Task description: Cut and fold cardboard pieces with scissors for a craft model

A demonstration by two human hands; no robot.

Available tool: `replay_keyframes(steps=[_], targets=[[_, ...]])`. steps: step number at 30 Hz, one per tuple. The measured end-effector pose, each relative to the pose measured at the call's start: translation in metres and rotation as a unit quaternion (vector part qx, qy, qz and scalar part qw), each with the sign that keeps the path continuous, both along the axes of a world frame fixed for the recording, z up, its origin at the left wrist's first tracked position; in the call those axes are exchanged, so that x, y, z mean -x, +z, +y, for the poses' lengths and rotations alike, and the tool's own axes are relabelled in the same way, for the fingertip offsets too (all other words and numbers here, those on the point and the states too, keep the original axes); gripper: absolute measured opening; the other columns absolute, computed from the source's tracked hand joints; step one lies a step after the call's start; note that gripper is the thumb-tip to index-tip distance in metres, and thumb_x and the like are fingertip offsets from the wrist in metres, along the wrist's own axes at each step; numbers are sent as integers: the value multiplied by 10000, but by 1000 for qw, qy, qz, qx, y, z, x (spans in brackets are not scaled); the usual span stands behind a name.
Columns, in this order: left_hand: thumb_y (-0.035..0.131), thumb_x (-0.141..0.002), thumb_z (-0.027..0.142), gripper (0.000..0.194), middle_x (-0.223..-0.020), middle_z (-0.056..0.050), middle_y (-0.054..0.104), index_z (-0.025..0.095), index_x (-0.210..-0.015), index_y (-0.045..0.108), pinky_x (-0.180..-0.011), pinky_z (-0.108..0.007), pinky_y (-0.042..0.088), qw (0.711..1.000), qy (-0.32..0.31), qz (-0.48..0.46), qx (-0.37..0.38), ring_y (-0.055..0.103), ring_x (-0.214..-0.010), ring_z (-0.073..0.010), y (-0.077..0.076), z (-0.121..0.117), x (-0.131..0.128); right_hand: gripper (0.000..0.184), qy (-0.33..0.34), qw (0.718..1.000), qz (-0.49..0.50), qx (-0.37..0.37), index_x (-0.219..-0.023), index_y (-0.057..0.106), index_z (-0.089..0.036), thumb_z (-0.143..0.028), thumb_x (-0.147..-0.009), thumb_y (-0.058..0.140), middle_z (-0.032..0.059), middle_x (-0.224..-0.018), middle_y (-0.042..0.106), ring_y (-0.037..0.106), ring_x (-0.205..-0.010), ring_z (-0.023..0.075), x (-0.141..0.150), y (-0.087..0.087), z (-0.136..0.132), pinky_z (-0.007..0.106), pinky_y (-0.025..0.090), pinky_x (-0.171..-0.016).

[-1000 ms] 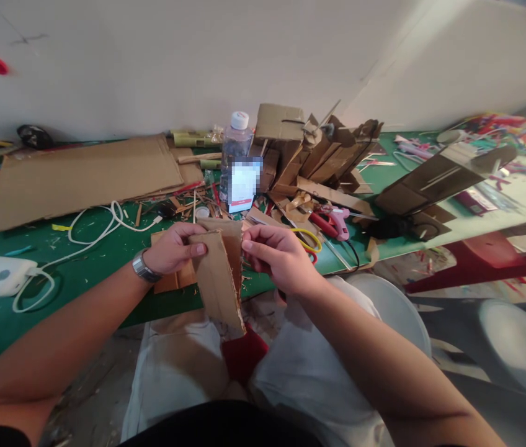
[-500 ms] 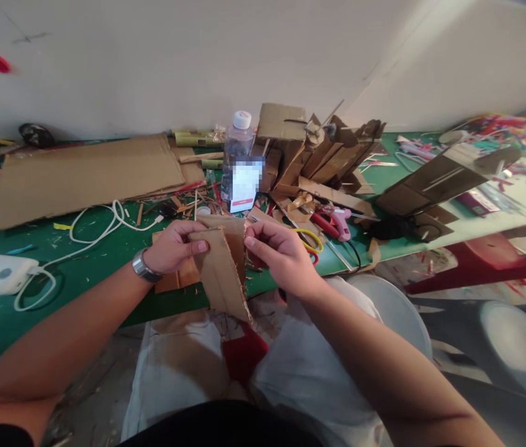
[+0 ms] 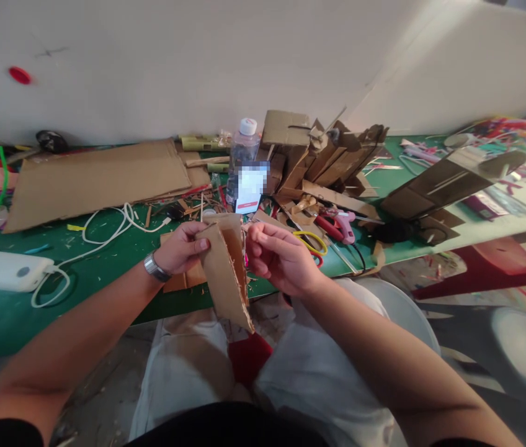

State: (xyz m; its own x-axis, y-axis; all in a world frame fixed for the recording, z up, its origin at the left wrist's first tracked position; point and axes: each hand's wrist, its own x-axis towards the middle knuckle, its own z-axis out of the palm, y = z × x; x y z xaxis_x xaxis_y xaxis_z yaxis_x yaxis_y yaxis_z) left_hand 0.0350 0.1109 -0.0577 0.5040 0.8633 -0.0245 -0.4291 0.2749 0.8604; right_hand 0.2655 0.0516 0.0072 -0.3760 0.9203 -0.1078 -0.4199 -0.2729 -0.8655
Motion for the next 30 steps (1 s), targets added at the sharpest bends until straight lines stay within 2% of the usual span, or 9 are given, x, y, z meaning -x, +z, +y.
replay_keyframes(steps=[2,5,9,15,19,23,30], targets=[[1073,-552,444,446,-671,-2,747,161,-743,787,-584,-207,573,1000,4,-5,5,680,-569,-112,0,3,1,341,-29,991,-62,-111,-853,621,-207,-476,-905,824,-31,-740,579,532,-531,102,-5,-1,-2,233,371,-464],[1072,-554,441,454,-677,1,748,155,-753,781,-579,-207,566,1000,2,2,3,670,-568,-110,-1,5,2,253,-78,946,-174,-262,-986,667,-217,-407,-936,825,3,-829,633,576,-645,126,-15,-3,-8,260,483,-569],[1079,-535,425,453,-673,3,740,148,-734,780,-577,-196,556,1000,0,16,2,663,-574,-104,-2,5,0,235,-94,895,-262,-348,-1105,707,-220,-358,-949,816,46,-949,726,667,-737,150,-20,-5,-12,279,563,-651],[1077,-534,433,448,-677,3,737,150,-722,784,-568,-187,535,1000,3,16,-9,650,-575,-97,2,3,-2,187,-99,839,-345,-408,-1016,754,-202,-351,-932,830,32,-839,773,685,-649,138,-16,-5,-11,270,564,-620],[1080,-527,427,445,-692,0,749,157,-727,788,-585,-198,550,1000,9,13,2,663,-591,-105,2,4,-2,179,-108,842,-354,-392,-985,756,-199,-346,-919,833,14,-762,758,677,-613,135,-14,-6,-8,256,542,-576],[1081,-525,412,444,-696,-4,753,153,-733,787,-580,-205,542,1000,18,10,8,660,-587,-111,1,6,-2,156,-112,846,-350,-387,-921,734,-195,-325,-916,820,20,-789,746,647,-608,122,-10,-6,-5,247,518,-562],[1079,-512,456,486,-689,0,745,150,-745,782,-565,-201,530,999,24,26,8,650,-571,-107,2,6,-3,205,-104,834,-349,-415,-774,655,-207,-251,-910,803,-18,-704,634,516,-570,98,-4,-5,2,239,424,-534]])
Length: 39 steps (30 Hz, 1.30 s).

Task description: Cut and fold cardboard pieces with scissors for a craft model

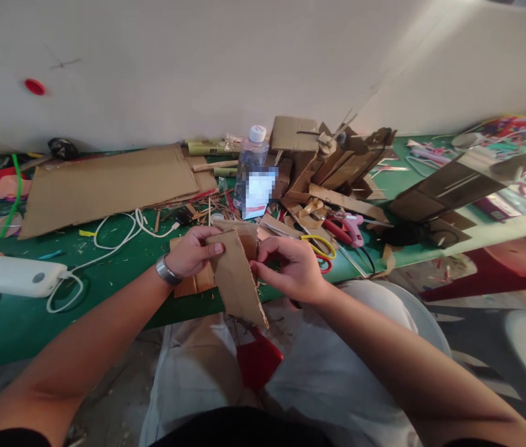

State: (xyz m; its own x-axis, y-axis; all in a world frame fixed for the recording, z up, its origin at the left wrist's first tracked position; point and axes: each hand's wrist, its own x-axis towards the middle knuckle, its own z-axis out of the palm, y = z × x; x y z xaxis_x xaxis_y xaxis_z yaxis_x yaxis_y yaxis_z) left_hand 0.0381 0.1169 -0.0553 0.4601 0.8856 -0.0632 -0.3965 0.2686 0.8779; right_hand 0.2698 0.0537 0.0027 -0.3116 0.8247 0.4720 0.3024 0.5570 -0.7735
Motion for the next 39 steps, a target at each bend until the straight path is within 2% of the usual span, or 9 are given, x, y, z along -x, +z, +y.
replay_keyframes(steps=[5,8,14,18,22,26,30,34,39], targets=[[1076,-518,460,480,-669,9,729,149,-725,774,-557,-195,522,1000,4,2,5,632,-562,-98,3,1,0,209,15,998,55,34,-884,674,-223,-327,-898,855,17,-816,702,619,-643,133,-4,-6,3,263,528,-578],[1071,-535,460,470,-659,10,721,148,-716,770,-558,-197,526,1000,4,7,0,627,-562,-98,3,2,2,230,8,998,53,44,-970,719,-227,-372,-888,877,41,-876,750,673,-674,153,-5,-6,3,284,587,-613],[1071,-558,418,444,-697,15,736,167,-786,784,-587,-207,546,999,30,4,-12,648,-592,-104,-4,1,5,186,-32,999,17,8,-877,744,-234,-383,-904,852,32,-809,775,679,-645,152,-4,-6,0,271,568,-584],[1078,-547,381,403,-710,16,753,185,-770,805,-598,-206,561,999,34,-4,-14,657,-598,-102,-3,-7,3,183,-51,998,29,13,-817,711,-228,-343,-919,810,19,-750,750,610,-568,125,-2,-7,-8,262,531,-555],[1083,-528,391,413,-732,14,762,200,-773,810,-587,-211,562,998,52,-7,-25,655,-594,-103,7,-15,-4,200,-53,997,54,7,-784,679,-225,-314,-924,791,4,-728,715,572,-566,113,-1,-4,-17,260,513,-580],[1075,-553,412,410,-706,1,744,197,-785,814,-577,-226,563,997,58,5,-59,651,-587,-117,25,-24,-9,222,-63,994,80,-33,-778,669,-232,-328,-934,795,-1,-739,714,574,-575,114,-4,1,-23,257,503,-578],[1073,-570,398,371,-662,10,732,197,-752,820,-547,-187,555,994,75,2,-84,640,-549,-95,42,-40,-13,224,-50,992,93,-74,-782,661,-228,-330,-939,784,0,-734,710,582,-588,113,-7,5,-31,256,505,-601],[1074,-568,407,384,-676,9,756,196,-766,822,-569,-182,584,992,101,-6,-81,667,-555,-94,49,-64,-21,236,-51,994,76,-67,-790,646,-230,-374,-943,755,6,-733,694,588,-618,124,-10,9,-42,266,506,-624],[1083,-545,412,448,-753,5,797,186,-814,805,-591,-196,613,985,150,-41,-74,717,-610,-115,53,-98,-33,271,-14,987,127,-96,-758,568,-223,-300,-938,755,-27,-706,632,529,-589,93,-12,17,-63,237,455,-584]])
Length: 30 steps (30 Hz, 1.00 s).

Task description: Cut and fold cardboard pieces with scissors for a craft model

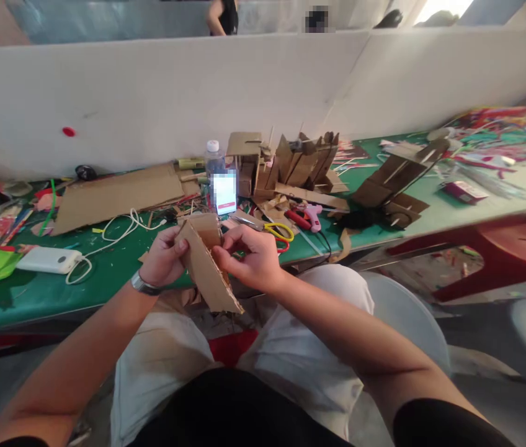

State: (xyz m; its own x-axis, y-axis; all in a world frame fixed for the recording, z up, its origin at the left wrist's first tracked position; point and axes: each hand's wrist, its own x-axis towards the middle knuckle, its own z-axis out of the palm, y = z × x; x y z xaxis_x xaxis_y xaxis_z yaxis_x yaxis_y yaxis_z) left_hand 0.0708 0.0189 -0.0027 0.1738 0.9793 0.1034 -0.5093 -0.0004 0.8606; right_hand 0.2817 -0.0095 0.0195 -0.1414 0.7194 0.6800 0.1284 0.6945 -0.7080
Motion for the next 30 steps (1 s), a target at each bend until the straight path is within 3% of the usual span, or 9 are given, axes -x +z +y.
replay_keyframes(steps=[3,8,16,22,25,27,30], targets=[[1074,-578,398,434,-758,12,793,188,-824,785,-600,-206,614,1000,13,-14,-14,719,-621,-118,5,-20,-2,301,12,1000,23,-11,-755,529,-229,-297,-935,761,-26,-708,636,541,-599,95,-1,7,-16,229,472,-580],[1067,-605,373,439,-806,-6,804,190,-891,789,-657,-250,623,998,31,-10,-45,739,-673,-147,18,-48,2,163,46,998,42,-16,-991,653,-221,-308,-931,777,6,-833,735,648,-633,103,-2,19,-40,211,551,-589],[1089,-541,361,430,-769,-1,809,191,-821,809,-616,-217,623,998,52,-7,-42,727,-628,-128,44,-72,-5,165,28,997,24,-62,-846,632,-208,-275,-941,749,-16,-744,687,605,-605,91,-6,38,-60,204,512,-592],[1093,-535,362,445,-770,3,807,181,-824,807,-624,-182,610,998,44,-11,-44,723,-641,-104,49,-73,-15,315,-18,997,15,-77,-713,508,-226,-272,-952,707,-30,-680,603,545,-600,96,-10,42,-68,216,478,-584],[1084,-560,362,441,-775,3,807,183,-850,803,-633,-209,619,999,14,-5,-47,730,-643,-120,51,-66,-17,129,-24,995,52,-79,-890,635,-218,-272,-948,736,-22,-746,679,610,-607,100,-11,40,-68,209,532,-581],[1075,-585,364,434,-797,1,812,192,-879,805,-642,-230,622,999,-2,-8,-52,736,-656,-131,51,-59,-17,153,-29,994,60,-89,-1088,713,-213,-280,-960,764,-3,-816,755,679,-632,110,-11,39,-65,215,580,-603],[1069,-603,354,426,-836,-1,820,204,-905,809,-658,-236,619,998,-13,-17,-60,742,-685,-135,49,-47,-14,139,-65,989,53,-122,-1077,778,-222,-300,-965,802,47,-909,836,782,-737,160,-9,34,-58,266,646,-694]])
